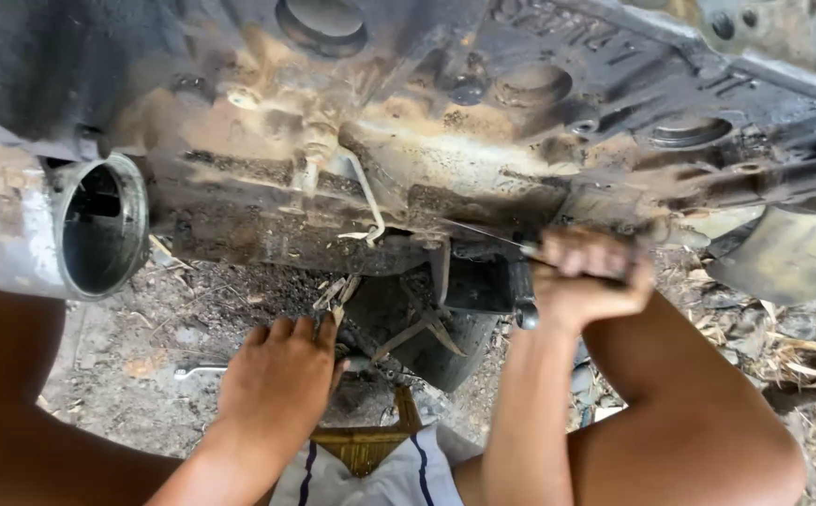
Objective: Scraping grime and old gasket material off an engine block using a hand tool
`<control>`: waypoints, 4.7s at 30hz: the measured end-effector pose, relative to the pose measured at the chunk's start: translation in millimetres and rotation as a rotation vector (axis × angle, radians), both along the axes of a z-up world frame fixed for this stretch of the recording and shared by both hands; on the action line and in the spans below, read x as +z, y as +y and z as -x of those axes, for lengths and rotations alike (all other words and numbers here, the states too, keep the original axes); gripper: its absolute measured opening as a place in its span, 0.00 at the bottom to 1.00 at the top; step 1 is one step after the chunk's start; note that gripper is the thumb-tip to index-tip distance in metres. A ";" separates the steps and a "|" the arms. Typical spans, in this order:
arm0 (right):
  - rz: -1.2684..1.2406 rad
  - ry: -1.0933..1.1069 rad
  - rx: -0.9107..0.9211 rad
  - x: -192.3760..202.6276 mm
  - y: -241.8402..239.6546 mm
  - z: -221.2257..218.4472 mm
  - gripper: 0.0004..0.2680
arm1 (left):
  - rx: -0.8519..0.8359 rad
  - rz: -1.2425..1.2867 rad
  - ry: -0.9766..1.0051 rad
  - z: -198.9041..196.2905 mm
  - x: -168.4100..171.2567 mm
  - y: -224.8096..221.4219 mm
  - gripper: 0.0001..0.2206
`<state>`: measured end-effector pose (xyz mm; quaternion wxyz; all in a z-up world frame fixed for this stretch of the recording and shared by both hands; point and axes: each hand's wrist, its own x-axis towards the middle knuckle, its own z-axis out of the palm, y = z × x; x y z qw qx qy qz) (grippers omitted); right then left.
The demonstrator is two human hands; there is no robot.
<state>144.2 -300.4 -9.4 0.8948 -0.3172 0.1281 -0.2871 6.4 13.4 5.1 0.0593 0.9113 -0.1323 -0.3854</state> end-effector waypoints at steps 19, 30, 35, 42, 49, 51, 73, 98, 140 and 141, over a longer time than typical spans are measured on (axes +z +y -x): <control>0.128 -0.065 0.034 2.5 13.4 4.6 0.14 | -0.004 0.012 -0.048 0.2 -2.6 -3.8 0.30; 0.332 -0.081 -0.051 12.1 24.5 13.0 0.16 | -0.024 0.024 -0.049 -0.8 0.5 -4.3 0.29; 0.132 -0.049 -0.148 48.4 26.0 22.9 0.15 | -0.018 -0.013 -0.012 -10.0 -1.7 -3.2 0.27; 0.195 -0.190 0.088 23.1 40.9 8.3 0.14 | -0.003 0.021 -0.061 -4.6 -4.4 -5.0 0.28; 0.063 -0.235 0.182 -0.1 41.7 6.1 0.16 | 0.021 0.012 -0.104 4.7 -11.4 -5.6 0.26; 0.172 -0.284 0.210 21.3 41.6 -2.1 0.15 | -0.008 0.003 -0.079 -8.6 -5.9 -4.2 0.27; 0.078 -0.008 0.270 22.9 32.0 -16.8 0.17 | -0.041 0.019 -0.025 -1.2 4.2 -5.8 0.26; 1.190 -0.230 0.227 99.4 95.9 195.5 0.04 | 0.201 0.909 0.202 12.6 48.6 -65.4 0.27; -0.131 0.823 0.653 19.3 152.7 129.9 0.15 | 0.903 0.866 -0.117 -58.2 8.5 -67.1 0.13; -0.188 0.789 0.648 23.5 153.6 128.7 0.12 | 0.916 0.859 -0.105 -59.3 9.4 -67.6 0.13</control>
